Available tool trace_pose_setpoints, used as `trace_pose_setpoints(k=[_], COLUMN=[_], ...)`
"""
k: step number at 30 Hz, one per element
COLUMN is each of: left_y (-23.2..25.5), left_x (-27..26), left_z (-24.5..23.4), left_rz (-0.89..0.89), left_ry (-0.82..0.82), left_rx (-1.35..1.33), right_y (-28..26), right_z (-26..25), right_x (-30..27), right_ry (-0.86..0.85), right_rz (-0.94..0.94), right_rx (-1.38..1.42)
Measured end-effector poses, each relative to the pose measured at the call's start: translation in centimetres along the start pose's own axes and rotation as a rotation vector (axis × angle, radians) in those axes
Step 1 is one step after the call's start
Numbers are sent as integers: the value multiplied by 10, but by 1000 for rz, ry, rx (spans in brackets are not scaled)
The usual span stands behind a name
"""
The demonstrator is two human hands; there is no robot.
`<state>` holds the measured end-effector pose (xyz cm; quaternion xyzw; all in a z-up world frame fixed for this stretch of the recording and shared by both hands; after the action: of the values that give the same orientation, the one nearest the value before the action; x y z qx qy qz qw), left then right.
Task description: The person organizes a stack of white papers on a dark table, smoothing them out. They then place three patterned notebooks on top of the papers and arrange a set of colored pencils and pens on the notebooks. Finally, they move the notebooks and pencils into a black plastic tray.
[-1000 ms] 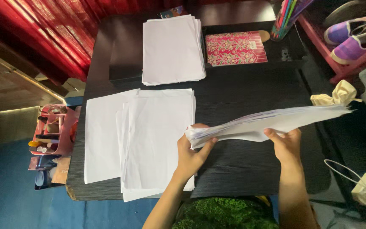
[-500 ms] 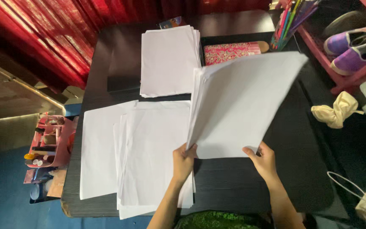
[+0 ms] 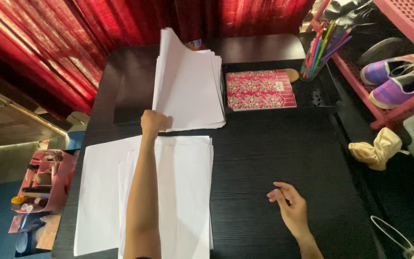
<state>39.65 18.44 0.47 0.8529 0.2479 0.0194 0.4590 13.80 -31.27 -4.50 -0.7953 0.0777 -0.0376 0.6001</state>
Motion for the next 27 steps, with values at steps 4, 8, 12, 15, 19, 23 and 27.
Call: trace_pose_setpoints(k=[4,8,12,15,19,23,27], left_y=[28,16,-49,-89,-78,-42,-30], left_x=[-28,-101,-180,-230,-295,-330,-316], left_z=[-13,-38,-48,-23,15,45,16], left_rz=[287,461,382,219,251,355,329], left_ry=[312,606,556,395,339,94,258], left_rx=[243,293,451,679,638,318,472], right_y=[-3,-15,-20,-18,-22,-42,-73], right_z=[0,-2,-4,-3,-1,1,18], right_x=[0,-3,-5,-3,-3,-15,-51], right_ry=[4,13,11,6,9,33,91], right_rz=[-20,-73,-125,-140,-173,-217,-390], right_rx=[39,40,23,-22,-45,-123,-339])
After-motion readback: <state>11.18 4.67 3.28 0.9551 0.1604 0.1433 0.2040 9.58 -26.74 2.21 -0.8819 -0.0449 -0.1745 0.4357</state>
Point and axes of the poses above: each hand's wrist, its own x-axis towards the middle knuckle, its own z-axis out of the palm, y = z × x, the point moved 9 cm from there along x, towards the middle knuckle, and after that the axes turned 1 degree about y, right-handed, at the moved point
